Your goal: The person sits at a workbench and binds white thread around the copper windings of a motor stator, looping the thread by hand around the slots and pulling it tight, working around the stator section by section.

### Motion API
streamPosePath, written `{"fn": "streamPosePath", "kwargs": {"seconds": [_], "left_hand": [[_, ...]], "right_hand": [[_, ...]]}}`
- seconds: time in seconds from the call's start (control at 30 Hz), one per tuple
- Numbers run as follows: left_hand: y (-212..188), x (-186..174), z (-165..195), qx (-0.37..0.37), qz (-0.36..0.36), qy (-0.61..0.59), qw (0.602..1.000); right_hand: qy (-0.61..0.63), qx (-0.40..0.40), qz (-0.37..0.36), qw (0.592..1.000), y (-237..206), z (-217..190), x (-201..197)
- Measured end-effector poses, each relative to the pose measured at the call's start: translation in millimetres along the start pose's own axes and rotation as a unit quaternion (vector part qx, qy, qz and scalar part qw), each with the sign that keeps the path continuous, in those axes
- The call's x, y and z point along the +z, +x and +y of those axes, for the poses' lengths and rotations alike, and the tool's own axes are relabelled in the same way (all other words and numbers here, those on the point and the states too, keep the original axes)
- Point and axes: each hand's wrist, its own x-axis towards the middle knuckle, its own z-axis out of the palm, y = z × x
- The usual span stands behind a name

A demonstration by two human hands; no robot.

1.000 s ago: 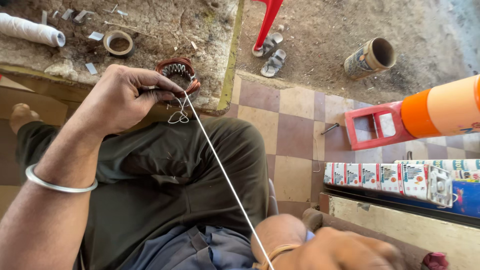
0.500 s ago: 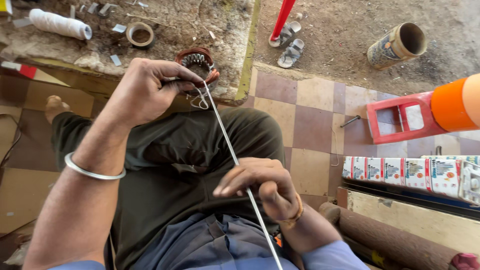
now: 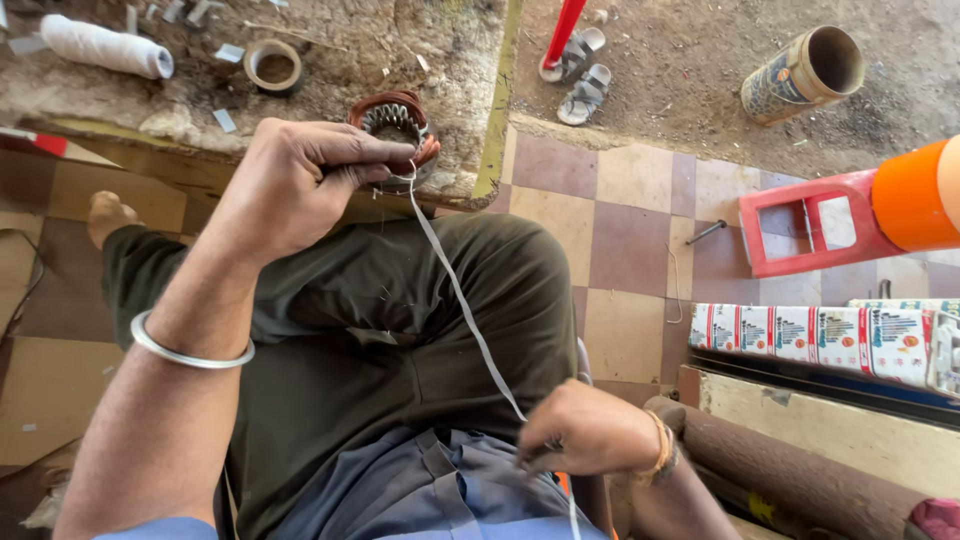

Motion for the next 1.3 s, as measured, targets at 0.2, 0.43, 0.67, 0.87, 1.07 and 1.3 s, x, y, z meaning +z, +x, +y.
{"fn": "streamPosePath", "kwargs": {"seconds": [0.2, 0.43, 0.67, 0.87, 1.07, 1.3], "left_hand": [[-3, 2, -1, -0.018, 0.017, 0.042, 0.999], [-3, 3, 2, -0.023, 0.025, 0.044, 0.998], [-4, -2, -6, -0.032, 0.025, 0.043, 0.998], [0, -6, -2, -0.015, 0.021, 0.042, 0.999], [-1, -9, 1, 0.001, 0.024, 0.082, 0.996], [-2, -4, 5, -0.026, 0.038, 0.134, 0.99]], "right_hand": [[-0.168, -0.096, 0.539, 0.82, 100, -35, -29], [-0.192, 0.007, 0.599, 0.777, 173, -45, -50], [-0.262, -0.174, 0.526, 0.79, 158, -42, -49], [0.228, -0.324, 0.379, 0.836, 165, -14, -55], [0.259, -0.229, 0.404, 0.847, 178, 9, -36], [0.281, -0.264, 0.456, 0.802, 165, 7, -95]]}}
